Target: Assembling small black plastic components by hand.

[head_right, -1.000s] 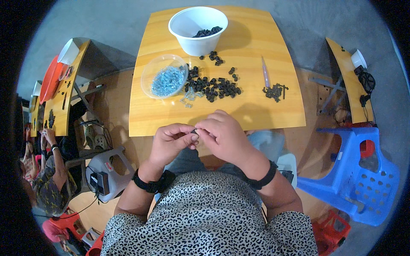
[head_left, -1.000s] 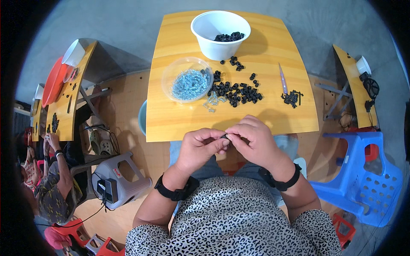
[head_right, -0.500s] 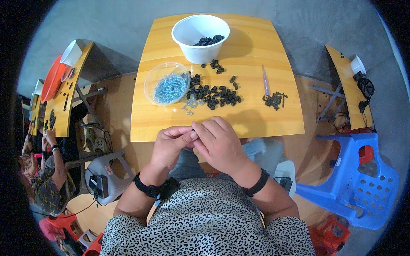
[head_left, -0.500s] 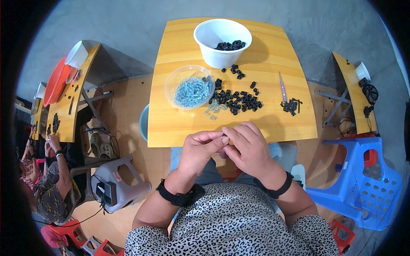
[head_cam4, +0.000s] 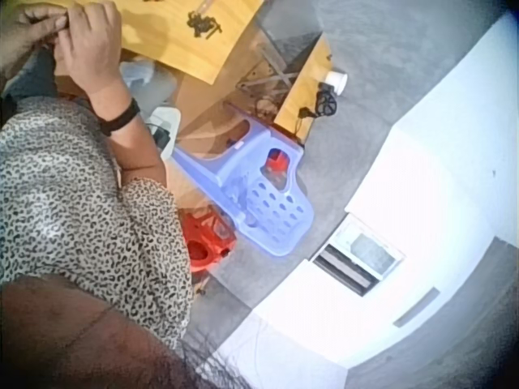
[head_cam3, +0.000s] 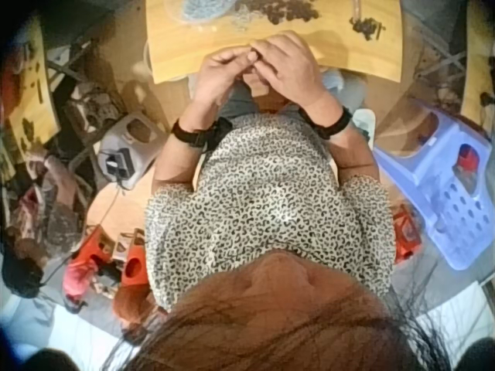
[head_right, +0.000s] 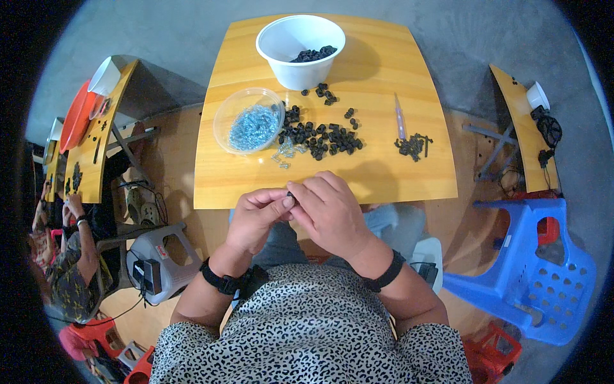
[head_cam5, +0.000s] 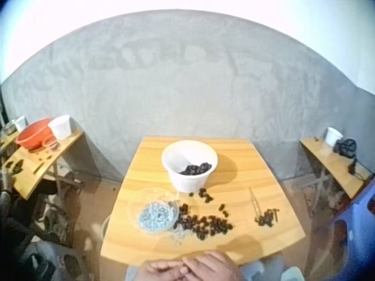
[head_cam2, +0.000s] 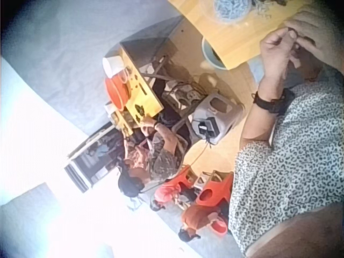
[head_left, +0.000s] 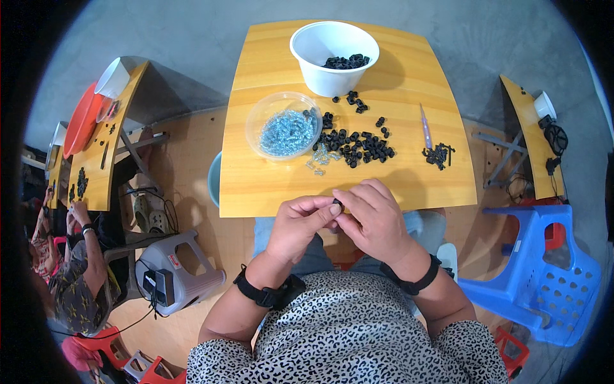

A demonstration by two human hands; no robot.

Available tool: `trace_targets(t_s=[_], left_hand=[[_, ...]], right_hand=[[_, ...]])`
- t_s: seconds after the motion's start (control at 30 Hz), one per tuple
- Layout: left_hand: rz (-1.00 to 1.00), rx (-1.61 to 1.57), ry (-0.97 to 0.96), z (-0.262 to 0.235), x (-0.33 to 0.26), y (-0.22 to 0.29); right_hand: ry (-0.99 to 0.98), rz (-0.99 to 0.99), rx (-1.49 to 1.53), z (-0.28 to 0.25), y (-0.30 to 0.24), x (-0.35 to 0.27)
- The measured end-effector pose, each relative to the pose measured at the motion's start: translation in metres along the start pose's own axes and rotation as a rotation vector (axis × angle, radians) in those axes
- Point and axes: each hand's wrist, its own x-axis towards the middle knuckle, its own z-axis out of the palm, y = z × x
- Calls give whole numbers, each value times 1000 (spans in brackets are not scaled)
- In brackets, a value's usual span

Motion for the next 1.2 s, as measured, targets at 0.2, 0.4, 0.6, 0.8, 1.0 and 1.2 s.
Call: trace_targets(t_s=[0.2,0.4,0.6,0.8,1.0,1.2], left_hand=[[-14,-9,23,1,1,-3],[10,49,6,-7,3,-6],[-13,87,73,-7,3,-6],[-27,74,96,-9,3,-7],[-13,49,91,-15,2,-5],[-11,83,97,-18,2,-3]], right_hand=[[11,-35,-23,-2,4,-7],[-30,32,82,-4,9,-7],[60,348,80,-7,58,-22],[39,461,37,2,76,-11],[109,360,-78,13,85,7],[73,288,-71,19,82,14]])
